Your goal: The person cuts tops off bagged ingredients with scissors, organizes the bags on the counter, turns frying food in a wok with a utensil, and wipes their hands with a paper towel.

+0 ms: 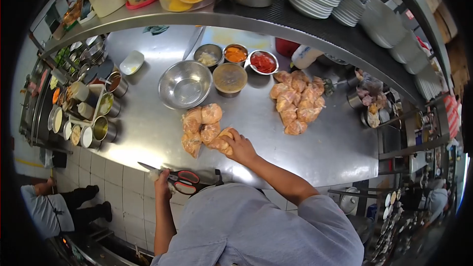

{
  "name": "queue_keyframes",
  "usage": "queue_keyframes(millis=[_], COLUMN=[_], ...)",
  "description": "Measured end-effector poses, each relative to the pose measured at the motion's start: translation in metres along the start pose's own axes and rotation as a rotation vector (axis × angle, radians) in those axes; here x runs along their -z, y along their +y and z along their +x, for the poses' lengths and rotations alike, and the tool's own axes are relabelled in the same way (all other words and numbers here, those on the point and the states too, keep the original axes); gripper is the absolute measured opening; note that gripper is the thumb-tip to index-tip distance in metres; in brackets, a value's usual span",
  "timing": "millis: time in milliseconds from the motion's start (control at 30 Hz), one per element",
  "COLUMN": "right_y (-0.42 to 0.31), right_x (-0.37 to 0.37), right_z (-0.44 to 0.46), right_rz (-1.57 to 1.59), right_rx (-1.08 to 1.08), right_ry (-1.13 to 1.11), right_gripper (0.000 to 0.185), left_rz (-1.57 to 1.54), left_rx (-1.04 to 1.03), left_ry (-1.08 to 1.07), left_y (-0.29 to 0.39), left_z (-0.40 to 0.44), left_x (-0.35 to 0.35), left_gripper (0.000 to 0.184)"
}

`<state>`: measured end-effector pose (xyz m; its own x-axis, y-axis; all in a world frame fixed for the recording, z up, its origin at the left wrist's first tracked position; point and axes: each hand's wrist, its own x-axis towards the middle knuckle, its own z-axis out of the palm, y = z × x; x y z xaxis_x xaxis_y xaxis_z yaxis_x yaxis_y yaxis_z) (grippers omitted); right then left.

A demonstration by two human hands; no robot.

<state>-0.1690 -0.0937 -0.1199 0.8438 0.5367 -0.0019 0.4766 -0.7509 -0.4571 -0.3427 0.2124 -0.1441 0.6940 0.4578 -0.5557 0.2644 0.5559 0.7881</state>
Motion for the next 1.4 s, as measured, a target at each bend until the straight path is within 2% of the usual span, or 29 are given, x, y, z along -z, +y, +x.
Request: queue_keyframes(millis=[33,100,133,200,233,300,333,400,467,533,567,633,700,733,800,833,867,900,967,1000,1067,1100,1200,1233,1267,1300,1367,1400], right_y=[0.0,0.003,0.009,0.047,0.056,0.081,0.088,0.114,0.135,0.162,0.148,0.168,0.187,0.186,0.149,0.135,0.134,0.105,0.07,0.073,0.092,0.116,0.165,0.176,0.19,0.208,0.262,0.233], right_x=[0.003,0.01,0.006,-0.006,-0.001,0.019,0.031,0.039,0.064,0.095,0.129,0.168,0.175,0.179,0.157,0.139,0.1,0.088,0.051,0.051,0.045,0.038,0.087,0.112,0.139,0.156,0.165,0.166], right_z=[0.005,0.016,0.02,0.028,0.028,0.014,0.002,-0.018,-0.029,-0.018,-0.011,0.003,0.024,0.033,0.037,0.037,0.038,0.032,0.017,0.017,0.022,0.021,0.021,0.023,0.021,0.025,0.036,0.044], right_rz=[-0.01,0.313,0.299,0.469,0.646,1.403,1.608,1.664,1.655,1.535,1.534,1.038,0.48,0.159,0.174,0.239,0.158,-0.141,-0.187,-0.192,0.271,0.39,0.481,0.207,0.158,-0.044,0.003,-0.066], right_rx=[-0.013,-0.166,-0.224,-0.15,-0.25,-0.508,-0.612,-0.58,-0.517,-0.575,-0.555,-0.571,-0.471,-0.338,-0.332,-0.339,-0.124,-0.15,-0.301,-0.311,-0.449,-0.299,-0.281,-0.404,-0.447,-0.254,-0.249,-0.327], right_ry=[0.008,-0.014,0.031,0.12,0.113,-0.113,-0.119,-0.018,0.139,0.537,0.631,0.634,0.66,0.62,0.416,0.206,0.16,-0.052,0.039,0.046,0.008,0.233,0.641,0.728,0.735,0.846,0.631,0.534], right_gripper=[0.058,0.058,0.061,0.065,0.057,0.044,0.036,0.033,0.033,0.036,0.044,0.051,0.065,0.067,0.071,0.077,0.076,0.074,0.067,0.067,0.06,0.052,0.053,0.056,0.057,0.061,0.061,0.057], left_rz=[-0.008,-0.037,-0.03,-0.026,-0.037,-0.057,-0.051,-0.054,-0.049,-0.039,0.012,0.02,0.048,0.044,0.013,-0.016,-0.045,-0.022,0.018,0.009,-0.033,-0.027,-0.001,0.018,0.036,0.062,0.092,0.109], left_rx=[0.017,0.004,0.009,0.013,0.005,-0.005,-0.004,-0.007,0.037,0.075,0.065,0.041,0.045,0.039,0.028,0.016,0.006,-0.035,-0.012,-0.02,0.006,0.0,0.053,0.045,0.037,0.029,0.032,0.03], left_ry=[-0.001,-0.045,-0.053,-0.064,-0.082,-0.099,-0.108,-0.108,-0.089,-0.088,-0.071,-0.079,-0.052,-0.042,-0.033,-0.041,-0.052,-0.074,-0.025,-0.041,-0.03,-0.013,-0.007,-0.01,-0.003,-0.044,0.035,0.033], left_y=[0.003,-0.009,-0.007,-0.006,-0.006,-0.007,-0.008,-0.009,-0.005,-0.003,-0.003,-0.008,-0.002,-0.001,0.001,0.005,0.005,-0.001,0.003,-0.004,-0.005,-0.005,-0.007,-0.007,-0.009,-0.015,-0.022,-0.01], left_z=[-0.004,0.007,0.007,0.009,0.011,0.015,0.017,0.016,0.011,0.006,0.006,0.012,0.006,0.006,0.005,0.001,-0.002,0.004,-0.004,0.003,-0.001,-0.003,-0.005,-0.006,-0.004,0.003,0.01,0.002], left_x=[-0.002,0.006,0.004,0.0,-0.001,-0.003,-0.002,-0.002,-0.003,-0.004,-0.002,0.004,0.001,0.001,-0.006,-0.009,-0.011,-0.004,-0.006,0.004,0.007,0.008,0.013,0.012,0.013,0.021,0.023,0.013], left_gripper=[0.02,0.019,0.019,0.019,0.019,0.019,0.019,0.019,0.018,0.017,0.017,0.019,0.019,0.018,0.016,0.015,0.015,0.016,0.017,0.02,0.023,0.026,0.023,0.023,0.023,0.025,0.02,0.017])
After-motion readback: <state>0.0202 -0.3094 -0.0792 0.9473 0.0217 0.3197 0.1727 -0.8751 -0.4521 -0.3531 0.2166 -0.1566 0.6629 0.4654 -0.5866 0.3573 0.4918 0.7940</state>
